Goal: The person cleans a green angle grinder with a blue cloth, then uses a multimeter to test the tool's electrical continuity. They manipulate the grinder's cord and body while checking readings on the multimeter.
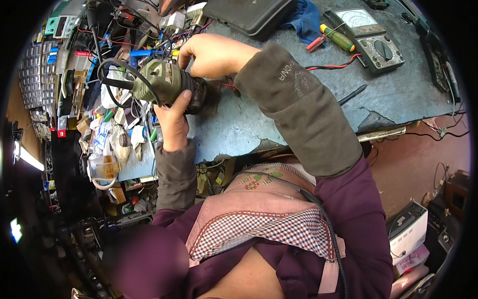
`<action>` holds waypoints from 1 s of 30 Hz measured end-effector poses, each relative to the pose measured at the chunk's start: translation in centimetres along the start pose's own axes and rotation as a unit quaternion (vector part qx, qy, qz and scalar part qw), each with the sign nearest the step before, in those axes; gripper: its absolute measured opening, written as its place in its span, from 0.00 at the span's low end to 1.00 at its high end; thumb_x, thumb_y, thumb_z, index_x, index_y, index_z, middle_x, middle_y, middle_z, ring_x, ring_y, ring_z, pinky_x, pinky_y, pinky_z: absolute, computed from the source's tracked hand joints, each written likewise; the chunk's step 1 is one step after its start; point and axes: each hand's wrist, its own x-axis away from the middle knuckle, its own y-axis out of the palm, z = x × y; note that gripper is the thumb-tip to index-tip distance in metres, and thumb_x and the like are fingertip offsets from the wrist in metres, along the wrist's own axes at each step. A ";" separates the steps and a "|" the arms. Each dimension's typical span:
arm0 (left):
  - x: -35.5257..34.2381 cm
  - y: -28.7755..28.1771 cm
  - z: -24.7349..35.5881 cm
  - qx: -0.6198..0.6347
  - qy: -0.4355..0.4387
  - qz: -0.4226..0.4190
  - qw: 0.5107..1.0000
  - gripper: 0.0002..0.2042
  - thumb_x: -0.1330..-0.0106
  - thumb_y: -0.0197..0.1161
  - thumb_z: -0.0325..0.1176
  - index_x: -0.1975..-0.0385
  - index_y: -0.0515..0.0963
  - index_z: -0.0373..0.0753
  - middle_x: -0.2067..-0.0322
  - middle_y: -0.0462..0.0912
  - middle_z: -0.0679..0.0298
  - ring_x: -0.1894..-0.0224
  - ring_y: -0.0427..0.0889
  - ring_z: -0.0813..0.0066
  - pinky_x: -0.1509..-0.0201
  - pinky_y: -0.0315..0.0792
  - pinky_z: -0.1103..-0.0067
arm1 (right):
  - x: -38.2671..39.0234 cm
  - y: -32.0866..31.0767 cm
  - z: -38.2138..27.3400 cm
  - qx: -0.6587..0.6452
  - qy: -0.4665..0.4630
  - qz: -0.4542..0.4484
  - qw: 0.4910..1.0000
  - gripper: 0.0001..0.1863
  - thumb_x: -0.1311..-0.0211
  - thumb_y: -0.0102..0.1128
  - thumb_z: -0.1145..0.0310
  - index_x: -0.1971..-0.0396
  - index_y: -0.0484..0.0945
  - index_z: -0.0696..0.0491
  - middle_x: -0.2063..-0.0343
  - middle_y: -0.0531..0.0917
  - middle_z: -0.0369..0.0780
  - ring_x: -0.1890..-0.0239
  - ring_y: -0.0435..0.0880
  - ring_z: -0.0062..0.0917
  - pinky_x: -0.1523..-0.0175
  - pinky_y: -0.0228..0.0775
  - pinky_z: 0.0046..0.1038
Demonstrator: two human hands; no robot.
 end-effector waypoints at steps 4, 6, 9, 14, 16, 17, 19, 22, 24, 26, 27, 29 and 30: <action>0.0 0.3 -0.1 0.030 0.013 0.063 0.998 0.31 0.48 0.78 0.19 0.38 0.82 0.34 0.50 0.89 0.62 0.48 0.89 0.66 0.37 0.82 0.69 | 0.3 -0.5 -0.7 -0.037 0.003 -0.018 0.999 0.19 0.38 0.68 0.80 0.46 0.87 0.61 0.69 0.90 0.39 0.65 0.86 0.21 0.58 0.78 0.29; 0.6 0.2 0.7 0.079 0.007 0.079 0.994 0.31 0.50 0.75 0.17 0.40 0.82 0.33 0.52 0.90 0.60 0.50 0.90 0.64 0.37 0.83 0.67 | 0.3 -0.9 -0.5 -0.069 -0.003 -0.025 0.997 0.20 0.37 0.70 0.80 0.45 0.87 0.61 0.68 0.90 0.38 0.64 0.87 0.21 0.56 0.78 0.28; 2.4 -2.8 0.0 0.113 -0.034 0.087 0.989 0.32 0.46 0.70 0.26 0.37 0.79 0.29 0.48 0.89 0.51 0.47 0.91 0.53 0.33 0.84 0.59 | 0.2 -0.7 -0.3 -0.107 -0.011 -0.029 0.994 0.19 0.37 0.70 0.80 0.45 0.88 0.61 0.68 0.91 0.39 0.65 0.86 0.20 0.56 0.77 0.28; 5.5 -3.4 0.6 0.018 -0.056 0.020 0.998 0.40 0.49 0.71 0.25 0.28 0.75 0.32 0.36 0.85 0.50 0.32 0.83 0.52 0.20 0.73 0.58 | 0.5 -1.0 -1.2 -0.069 -0.008 -0.082 0.994 0.18 0.39 0.72 0.80 0.48 0.88 0.61 0.68 0.91 0.40 0.66 0.87 0.20 0.59 0.79 0.27; 5.3 -3.2 0.3 0.052 -0.072 0.033 0.996 0.43 0.52 0.75 0.19 0.28 0.74 0.35 0.39 0.85 0.56 0.36 0.84 0.57 0.25 0.76 0.61 | 0.6 -0.9 -1.1 -0.082 -0.016 -0.063 0.994 0.17 0.40 0.73 0.80 0.49 0.88 0.62 0.69 0.90 0.39 0.67 0.86 0.20 0.60 0.78 0.27; 5.3 -3.2 0.2 0.067 -0.080 0.041 0.994 0.44 0.54 0.76 0.17 0.28 0.74 0.37 0.40 0.85 0.59 0.37 0.85 0.59 0.28 0.78 0.62 | 0.6 -0.9 -1.1 -0.090 -0.020 -0.055 0.994 0.17 0.40 0.73 0.80 0.50 0.88 0.62 0.70 0.90 0.39 0.67 0.85 0.20 0.60 0.77 0.27; 5.2 -3.2 0.0 0.064 -0.075 0.040 0.994 0.43 0.53 0.76 0.17 0.29 0.74 0.36 0.41 0.85 0.60 0.38 0.86 0.60 0.28 0.78 0.62 | 0.5 -1.4 -1.3 -0.062 0.002 -0.077 0.995 0.22 0.39 0.74 0.74 0.43 0.88 0.60 0.58 0.93 0.47 0.58 0.93 0.30 0.54 0.85 0.33; 4.7 -2.9 -0.3 0.050 -0.070 0.042 0.995 0.41 0.53 0.76 0.17 0.31 0.76 0.37 0.44 0.86 0.61 0.42 0.87 0.62 0.30 0.79 0.63 | 0.9 -1.8 -1.4 -0.073 -0.017 -0.053 0.996 0.17 0.35 0.71 0.71 0.50 0.87 0.65 0.65 0.92 0.48 0.65 0.89 0.31 0.58 0.82 0.34; 3.6 -2.0 -0.1 0.040 -0.048 0.040 0.997 0.39 0.53 0.76 0.18 0.33 0.77 0.37 0.46 0.86 0.62 0.44 0.86 0.63 0.32 0.80 0.64 | 1.3 -2.5 -1.5 -0.100 -0.011 -0.059 0.993 0.17 0.35 0.71 0.71 0.50 0.87 0.65 0.65 0.92 0.49 0.65 0.89 0.31 0.57 0.83 0.34; 2.3 -2.0 -0.5 0.023 -0.028 0.034 0.999 0.37 0.53 0.77 0.19 0.35 0.79 0.37 0.46 0.86 0.63 0.44 0.86 0.64 0.33 0.80 0.65 | 1.1 -2.1 -1.2 -0.121 0.012 -0.054 0.991 0.16 0.35 0.70 0.72 0.51 0.87 0.65 0.65 0.92 0.49 0.66 0.90 0.32 0.56 0.83 0.34; 1.8 -1.7 -0.5 0.023 -0.017 0.035 0.999 0.36 0.52 0.78 0.20 0.36 0.79 0.37 0.47 0.86 0.63 0.45 0.86 0.65 0.33 0.79 0.66 | 0.9 -1.5 -0.8 -0.129 0.033 -0.045 0.990 0.15 0.34 0.69 0.73 0.51 0.87 0.65 0.64 0.92 0.50 0.65 0.91 0.32 0.56 0.84 0.34; 0.3 -0.7 -0.5 0.027 0.002 0.031 0.999 0.35 0.50 0.77 0.21 0.36 0.80 0.37 0.47 0.86 0.63 0.45 0.86 0.66 0.33 0.79 0.66 | 0.4 -1.6 -0.2 -0.075 -0.038 -0.014 0.996 0.15 0.35 0.69 0.73 0.52 0.87 0.65 0.64 0.93 0.50 0.64 0.92 0.32 0.55 0.84 0.35; -0.4 -0.3 -0.8 0.023 0.017 0.033 0.999 0.33 0.49 0.78 0.22 0.38 0.81 0.36 0.48 0.87 0.63 0.46 0.87 0.66 0.34 0.80 0.66 | 0.5 -1.9 -0.1 -0.068 -0.032 -0.005 0.997 0.15 0.35 0.68 0.73 0.52 0.87 0.65 0.64 0.93 0.50 0.63 0.92 0.32 0.54 0.84 0.35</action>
